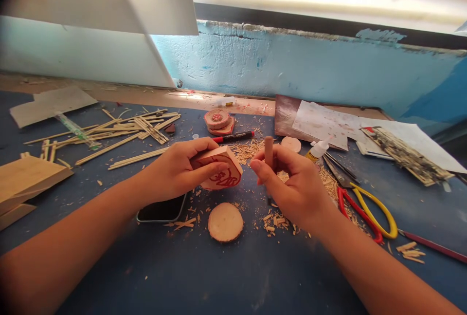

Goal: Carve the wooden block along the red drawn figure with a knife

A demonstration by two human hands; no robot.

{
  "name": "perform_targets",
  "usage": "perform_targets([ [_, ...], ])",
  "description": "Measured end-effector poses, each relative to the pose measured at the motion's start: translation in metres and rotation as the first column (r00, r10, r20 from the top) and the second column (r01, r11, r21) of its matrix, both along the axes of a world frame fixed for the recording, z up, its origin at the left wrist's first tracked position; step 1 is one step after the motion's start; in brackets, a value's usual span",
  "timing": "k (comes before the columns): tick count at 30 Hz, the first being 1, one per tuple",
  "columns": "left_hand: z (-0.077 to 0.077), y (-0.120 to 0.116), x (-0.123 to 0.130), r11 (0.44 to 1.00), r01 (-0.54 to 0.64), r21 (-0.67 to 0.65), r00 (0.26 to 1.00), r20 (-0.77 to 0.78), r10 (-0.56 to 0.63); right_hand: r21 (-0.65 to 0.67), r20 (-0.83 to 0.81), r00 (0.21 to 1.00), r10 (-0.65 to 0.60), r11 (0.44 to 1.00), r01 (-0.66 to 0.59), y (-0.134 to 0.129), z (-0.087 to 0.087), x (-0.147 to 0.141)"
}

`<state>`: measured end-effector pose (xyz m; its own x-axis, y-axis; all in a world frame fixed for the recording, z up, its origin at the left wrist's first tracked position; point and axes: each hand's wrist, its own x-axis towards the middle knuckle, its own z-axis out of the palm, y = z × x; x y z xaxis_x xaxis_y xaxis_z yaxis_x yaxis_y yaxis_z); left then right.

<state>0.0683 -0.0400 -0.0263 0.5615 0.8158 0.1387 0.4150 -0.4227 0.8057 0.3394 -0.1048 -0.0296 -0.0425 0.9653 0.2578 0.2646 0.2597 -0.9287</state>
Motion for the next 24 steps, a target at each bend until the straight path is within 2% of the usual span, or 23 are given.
perform_targets([
  [3,-0.001,-0.001,0.000,0.999,0.027,-0.024,0.996,0.085,-0.024,-0.005,-0.060,0.997,0.038,0.999,-0.038,0.001,0.002,0.000],
  [7,-0.005,-0.002,0.002,0.994,0.101,-0.031,0.983,0.159,-0.095,-0.065,-0.272,0.953,0.130,0.986,-0.153,0.002,0.005,-0.003],
  [12,-0.008,-0.003,0.003,0.985,0.172,-0.019,0.977,0.128,-0.168,-0.056,-0.448,0.858,0.250,0.950,-0.306,0.004,0.012,0.000],
  [15,-0.009,-0.003,0.002,0.981,0.194,-0.025,0.973,0.134,-0.189,-0.038,-0.479,0.806,0.346,0.910,-0.414,0.005,0.016,0.005],
  [18,-0.008,-0.002,0.000,0.980,0.191,-0.062,0.971,0.161,-0.179,-0.022,-0.517,0.770,0.374,0.894,-0.448,0.004,0.016,0.008],
  [22,-0.006,-0.005,0.000,0.972,0.197,-0.126,0.966,0.195,-0.170,-0.063,-0.524,0.764,0.377,0.877,-0.476,0.002,0.014,0.009],
  [24,-0.005,-0.007,0.002,0.946,0.246,-0.213,0.950,0.248,-0.191,-0.084,-0.505,0.771,0.388,0.867,-0.491,0.000,0.013,0.009],
])
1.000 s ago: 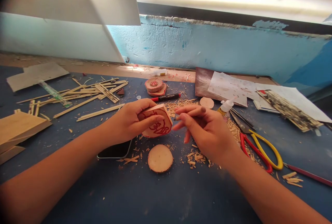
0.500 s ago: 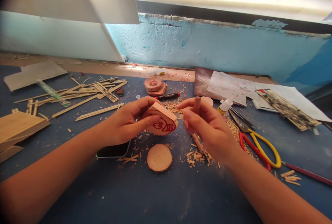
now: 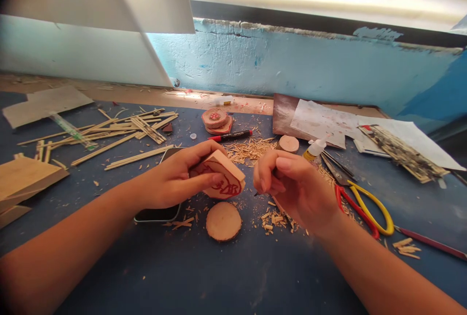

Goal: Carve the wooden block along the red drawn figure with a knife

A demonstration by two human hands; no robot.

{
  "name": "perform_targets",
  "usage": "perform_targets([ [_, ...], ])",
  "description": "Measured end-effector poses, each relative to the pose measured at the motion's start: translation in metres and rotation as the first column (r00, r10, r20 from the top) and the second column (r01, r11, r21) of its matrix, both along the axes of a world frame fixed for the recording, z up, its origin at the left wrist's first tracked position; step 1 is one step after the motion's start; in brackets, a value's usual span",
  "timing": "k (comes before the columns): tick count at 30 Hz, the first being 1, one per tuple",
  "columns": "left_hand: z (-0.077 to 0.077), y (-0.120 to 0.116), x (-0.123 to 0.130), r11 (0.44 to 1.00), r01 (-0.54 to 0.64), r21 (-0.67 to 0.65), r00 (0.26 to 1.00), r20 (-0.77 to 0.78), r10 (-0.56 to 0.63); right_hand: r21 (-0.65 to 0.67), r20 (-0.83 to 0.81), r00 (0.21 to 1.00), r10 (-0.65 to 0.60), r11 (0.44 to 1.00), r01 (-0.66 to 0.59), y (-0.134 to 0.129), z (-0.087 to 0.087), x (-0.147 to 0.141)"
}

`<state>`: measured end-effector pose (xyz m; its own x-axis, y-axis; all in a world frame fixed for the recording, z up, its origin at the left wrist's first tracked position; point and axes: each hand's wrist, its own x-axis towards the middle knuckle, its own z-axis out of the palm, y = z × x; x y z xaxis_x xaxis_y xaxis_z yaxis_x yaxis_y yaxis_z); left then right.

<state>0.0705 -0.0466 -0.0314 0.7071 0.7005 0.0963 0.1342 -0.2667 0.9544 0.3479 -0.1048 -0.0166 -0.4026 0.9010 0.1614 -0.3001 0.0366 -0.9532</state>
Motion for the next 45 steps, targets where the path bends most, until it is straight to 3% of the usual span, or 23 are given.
perform_targets([
  [4,-0.001,-0.002,0.002,0.981,0.099,-0.165,0.995,0.034,-0.095,-0.002,0.034,0.999,0.002,1.000,-0.002,-0.001,-0.005,-0.003],
  [10,0.002,0.003,-0.002,0.989,0.109,-0.100,0.994,0.001,-0.109,-0.009,0.129,0.992,0.007,1.000,-0.006,-0.001,-0.014,-0.007],
  [19,0.005,0.002,-0.004,0.998,0.056,-0.032,0.993,-0.105,-0.059,0.011,0.174,0.985,0.005,1.000,-0.007,-0.003,-0.010,-0.008],
  [25,0.000,0.002,0.000,0.969,0.154,-0.191,0.985,-0.042,-0.165,0.028,0.136,0.990,-0.032,0.999,0.028,-0.003,-0.012,-0.014],
  [29,-0.004,0.004,0.001,0.964,0.173,-0.203,0.983,-0.031,-0.183,0.047,0.028,0.995,-0.093,0.995,0.092,-0.001,0.006,-0.019],
  [34,-0.003,0.004,0.002,0.976,0.190,-0.105,0.979,-0.059,-0.197,0.063,0.005,0.969,-0.249,0.967,0.248,0.004,0.061,-0.037],
  [36,-0.002,0.003,0.003,0.980,0.184,-0.077,0.979,-0.078,-0.190,0.103,0.022,0.956,-0.293,0.952,0.289,0.007,0.074,-0.048],
  [38,-0.001,0.003,0.003,0.983,0.174,-0.058,0.980,-0.087,-0.178,0.127,0.008,0.954,-0.299,0.947,0.296,0.010,0.075,-0.058],
  [45,0.000,0.002,0.003,0.983,0.178,-0.054,0.980,-0.083,-0.182,0.109,-0.010,0.975,-0.222,0.969,0.221,0.017,0.046,-0.062],
])
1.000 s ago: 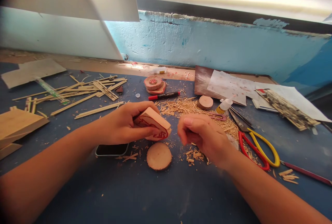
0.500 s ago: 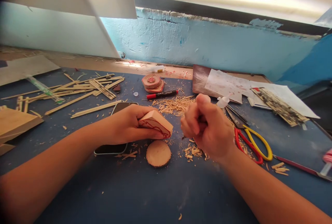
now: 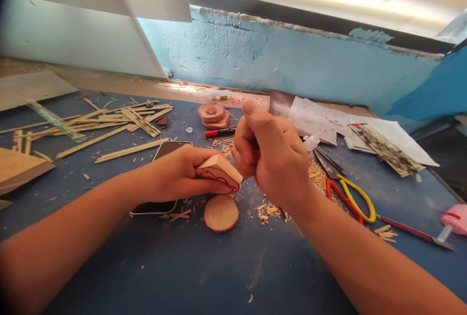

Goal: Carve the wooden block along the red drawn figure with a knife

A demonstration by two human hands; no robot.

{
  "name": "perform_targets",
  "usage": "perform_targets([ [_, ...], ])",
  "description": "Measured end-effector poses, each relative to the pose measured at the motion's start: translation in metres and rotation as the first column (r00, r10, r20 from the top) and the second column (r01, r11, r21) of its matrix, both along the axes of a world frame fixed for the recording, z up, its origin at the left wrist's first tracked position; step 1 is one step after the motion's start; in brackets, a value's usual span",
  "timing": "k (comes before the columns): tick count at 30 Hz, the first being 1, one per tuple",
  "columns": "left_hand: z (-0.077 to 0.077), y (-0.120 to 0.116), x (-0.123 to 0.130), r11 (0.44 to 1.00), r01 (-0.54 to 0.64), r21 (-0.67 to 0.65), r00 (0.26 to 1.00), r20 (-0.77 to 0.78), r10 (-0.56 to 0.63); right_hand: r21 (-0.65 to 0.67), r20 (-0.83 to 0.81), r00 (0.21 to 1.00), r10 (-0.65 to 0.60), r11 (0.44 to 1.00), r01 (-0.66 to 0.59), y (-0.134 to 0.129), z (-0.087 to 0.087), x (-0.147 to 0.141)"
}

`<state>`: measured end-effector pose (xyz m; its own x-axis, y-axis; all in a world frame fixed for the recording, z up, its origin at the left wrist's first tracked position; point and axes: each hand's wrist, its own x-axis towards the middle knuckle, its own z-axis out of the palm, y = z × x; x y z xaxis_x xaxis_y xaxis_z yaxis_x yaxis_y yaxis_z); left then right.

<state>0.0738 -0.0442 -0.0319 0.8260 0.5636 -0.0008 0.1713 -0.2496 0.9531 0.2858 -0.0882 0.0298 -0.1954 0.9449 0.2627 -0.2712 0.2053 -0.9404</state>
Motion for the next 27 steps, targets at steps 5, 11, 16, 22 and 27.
perform_targets([
  [5,0.002,0.000,0.000,1.000,-0.003,0.019,1.000,-0.018,0.003,-0.006,0.004,0.997,0.073,0.997,-0.073,0.001,0.006,0.003],
  [11,-0.001,0.001,0.000,1.000,-0.007,0.004,1.000,-0.014,0.007,0.018,-0.019,0.997,0.079,0.997,-0.079,-0.002,0.008,0.004],
  [16,-0.005,0.001,0.001,0.998,-0.014,-0.069,1.000,0.009,0.015,-0.109,0.005,0.993,0.115,0.987,-0.114,-0.003,0.016,0.009],
  [22,-0.004,0.002,0.000,0.999,-0.020,-0.045,1.000,-0.007,0.019,-0.069,-0.004,0.998,0.055,0.996,-0.055,0.002,0.013,0.006],
  [27,-0.004,0.004,0.000,1.000,-0.017,-0.019,1.000,-0.015,0.017,0.018,-0.014,0.999,0.031,0.999,-0.030,0.000,0.011,0.005],
])
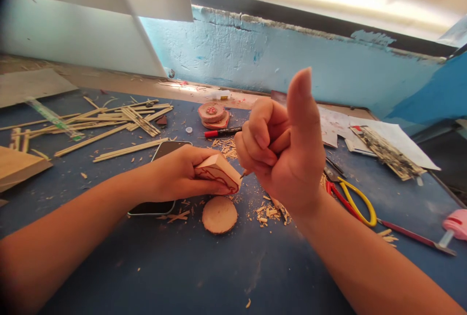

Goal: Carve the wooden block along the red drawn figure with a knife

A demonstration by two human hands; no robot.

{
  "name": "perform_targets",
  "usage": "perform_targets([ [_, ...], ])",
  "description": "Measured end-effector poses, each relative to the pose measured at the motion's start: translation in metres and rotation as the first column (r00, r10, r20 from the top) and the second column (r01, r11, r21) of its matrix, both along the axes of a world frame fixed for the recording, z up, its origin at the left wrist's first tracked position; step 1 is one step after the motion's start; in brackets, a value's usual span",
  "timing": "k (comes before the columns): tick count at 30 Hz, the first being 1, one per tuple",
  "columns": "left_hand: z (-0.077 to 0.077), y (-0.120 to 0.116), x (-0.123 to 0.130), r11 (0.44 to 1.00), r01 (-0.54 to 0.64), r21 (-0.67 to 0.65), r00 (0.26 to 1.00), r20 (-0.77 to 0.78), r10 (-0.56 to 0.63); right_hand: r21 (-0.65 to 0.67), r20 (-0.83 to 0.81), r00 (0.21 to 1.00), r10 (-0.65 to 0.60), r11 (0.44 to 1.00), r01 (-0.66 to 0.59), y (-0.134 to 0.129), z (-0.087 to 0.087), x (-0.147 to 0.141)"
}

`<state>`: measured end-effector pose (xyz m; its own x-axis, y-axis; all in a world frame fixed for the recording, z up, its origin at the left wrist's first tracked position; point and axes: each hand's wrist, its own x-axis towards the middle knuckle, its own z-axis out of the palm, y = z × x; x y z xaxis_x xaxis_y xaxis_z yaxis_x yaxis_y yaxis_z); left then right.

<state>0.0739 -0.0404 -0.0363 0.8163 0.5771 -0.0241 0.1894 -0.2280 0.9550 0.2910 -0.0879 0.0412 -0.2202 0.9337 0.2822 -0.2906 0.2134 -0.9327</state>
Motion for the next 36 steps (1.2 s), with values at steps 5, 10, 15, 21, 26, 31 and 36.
perform_targets([
  [5,0.001,-0.002,0.001,1.000,-0.014,0.012,1.000,0.007,0.014,0.096,0.010,1.000,0.016,0.995,-0.017,-0.003,0.000,0.003],
  [10,0.004,-0.003,0.001,0.999,-0.005,0.042,1.000,0.004,0.005,0.082,-0.054,0.996,0.072,0.994,-0.068,-0.001,-0.007,-0.006],
  [15,0.006,-0.004,0.002,0.997,0.010,0.075,1.000,-0.004,-0.010,0.075,-0.114,0.993,-0.009,0.997,0.018,0.002,-0.011,-0.011],
  [21,0.007,-0.005,0.003,0.995,0.021,0.099,1.000,0.009,-0.022,0.056,-0.151,0.986,-0.070,0.995,0.079,-0.001,-0.007,-0.017],
  [26,0.010,-0.007,0.004,0.987,0.009,0.162,0.999,-0.039,-0.003,0.043,-0.186,0.970,-0.154,0.985,0.164,-0.009,-0.013,-0.027],
  [31,0.015,-0.010,0.008,0.967,0.013,0.255,0.994,-0.109,0.016,0.003,-0.154,0.960,-0.234,0.971,0.237,-0.014,-0.017,-0.028],
  [36,0.017,-0.011,0.009,0.963,0.054,0.265,0.992,-0.121,-0.022,-0.085,-0.124,0.961,-0.247,0.968,0.237,-0.008,-0.017,-0.022],
])
